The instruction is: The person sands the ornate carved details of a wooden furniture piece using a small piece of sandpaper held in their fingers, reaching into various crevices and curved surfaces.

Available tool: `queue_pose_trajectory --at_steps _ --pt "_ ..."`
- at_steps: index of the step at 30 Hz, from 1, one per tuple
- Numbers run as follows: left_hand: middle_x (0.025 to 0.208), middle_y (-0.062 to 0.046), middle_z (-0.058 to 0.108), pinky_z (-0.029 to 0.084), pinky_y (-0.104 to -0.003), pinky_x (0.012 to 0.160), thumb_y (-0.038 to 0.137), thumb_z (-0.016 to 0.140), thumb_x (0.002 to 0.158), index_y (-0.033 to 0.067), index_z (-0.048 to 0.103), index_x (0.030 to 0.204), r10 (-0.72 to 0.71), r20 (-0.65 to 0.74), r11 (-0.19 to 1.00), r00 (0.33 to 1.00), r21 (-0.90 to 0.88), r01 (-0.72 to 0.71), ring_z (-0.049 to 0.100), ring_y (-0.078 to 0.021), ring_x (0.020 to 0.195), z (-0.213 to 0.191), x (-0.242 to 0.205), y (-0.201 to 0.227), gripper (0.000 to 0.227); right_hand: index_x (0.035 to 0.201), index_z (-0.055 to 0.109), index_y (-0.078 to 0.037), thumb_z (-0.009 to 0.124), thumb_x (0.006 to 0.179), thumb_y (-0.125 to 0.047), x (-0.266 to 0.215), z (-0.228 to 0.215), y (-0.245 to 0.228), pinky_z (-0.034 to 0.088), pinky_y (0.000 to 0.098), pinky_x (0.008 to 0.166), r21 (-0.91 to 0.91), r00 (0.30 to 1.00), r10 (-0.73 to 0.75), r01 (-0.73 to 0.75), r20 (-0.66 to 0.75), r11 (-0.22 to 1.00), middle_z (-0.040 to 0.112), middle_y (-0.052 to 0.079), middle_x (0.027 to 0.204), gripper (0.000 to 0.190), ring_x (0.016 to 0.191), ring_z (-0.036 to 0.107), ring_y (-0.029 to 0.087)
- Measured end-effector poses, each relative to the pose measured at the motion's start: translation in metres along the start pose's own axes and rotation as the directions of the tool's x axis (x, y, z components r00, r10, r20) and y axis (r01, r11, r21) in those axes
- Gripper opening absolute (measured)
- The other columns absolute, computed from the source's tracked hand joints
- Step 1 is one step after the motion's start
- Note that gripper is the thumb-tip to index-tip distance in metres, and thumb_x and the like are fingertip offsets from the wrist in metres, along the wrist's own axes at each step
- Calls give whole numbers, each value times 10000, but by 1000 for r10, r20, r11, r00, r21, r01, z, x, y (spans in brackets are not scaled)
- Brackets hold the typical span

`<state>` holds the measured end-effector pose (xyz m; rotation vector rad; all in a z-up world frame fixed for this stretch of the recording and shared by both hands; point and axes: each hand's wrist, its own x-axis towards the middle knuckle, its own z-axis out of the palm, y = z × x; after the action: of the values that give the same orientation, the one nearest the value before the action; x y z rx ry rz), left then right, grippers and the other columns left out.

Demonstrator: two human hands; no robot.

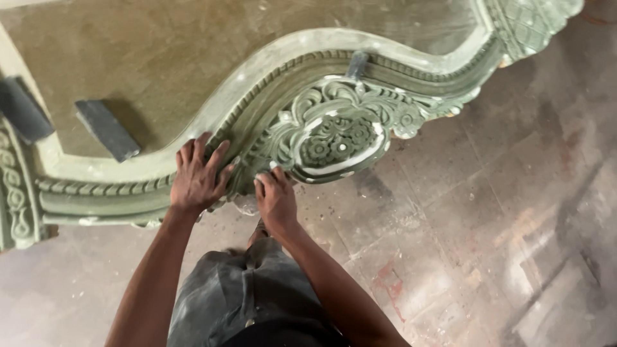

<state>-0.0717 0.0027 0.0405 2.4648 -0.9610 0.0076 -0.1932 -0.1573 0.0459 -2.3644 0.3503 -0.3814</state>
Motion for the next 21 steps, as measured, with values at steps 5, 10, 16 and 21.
queue_pose_trajectory --at_steps 5,10,16,21 --pt "1499 -204 475 364 -597 1071 350 585 979 160 566 1437 -10 -28 998 1000 60 11 439 -467 1283 9 -1 -1 496 1007 662 -27 675 985 -109 -3 -3 -2 469 510 668 -8 995 97 -96 30 995 561 151 1073 86 820 625 405" --pt "1501 -207 482 376 -605 1091 328 572 1030 134 553 1471 11 -10 996 1000 85 -10 445 -462 1307 12 -4 -9 483 1011 650 -30 680 978 -88 -9 21 -8 472 518 640 11 981 184 -184 -62 983 568 171 1095 73 849 635 429" --pt "1523 -201 474 370 -620 1085 321 596 966 160 560 1453 144 29 988 989 60 -145 445 -466 1328 13 -3 -20 515 1001 623 -33 629 950 -59 -24 37 25 448 518 651 -6 995 69 -69 -67 998 586 191 1042 58 823 635 426" --pt "1586 -179 433 352 -633 1117 324 611 1017 138 550 1485 209 54 978 976 -34 -208 423 -475 1367 23 -9 -28 508 1070 567 -29 564 1083 -160 -25 73 43 400 444 681 411 942 289 -200 -168 889 437 91 887 131 757 450 306"
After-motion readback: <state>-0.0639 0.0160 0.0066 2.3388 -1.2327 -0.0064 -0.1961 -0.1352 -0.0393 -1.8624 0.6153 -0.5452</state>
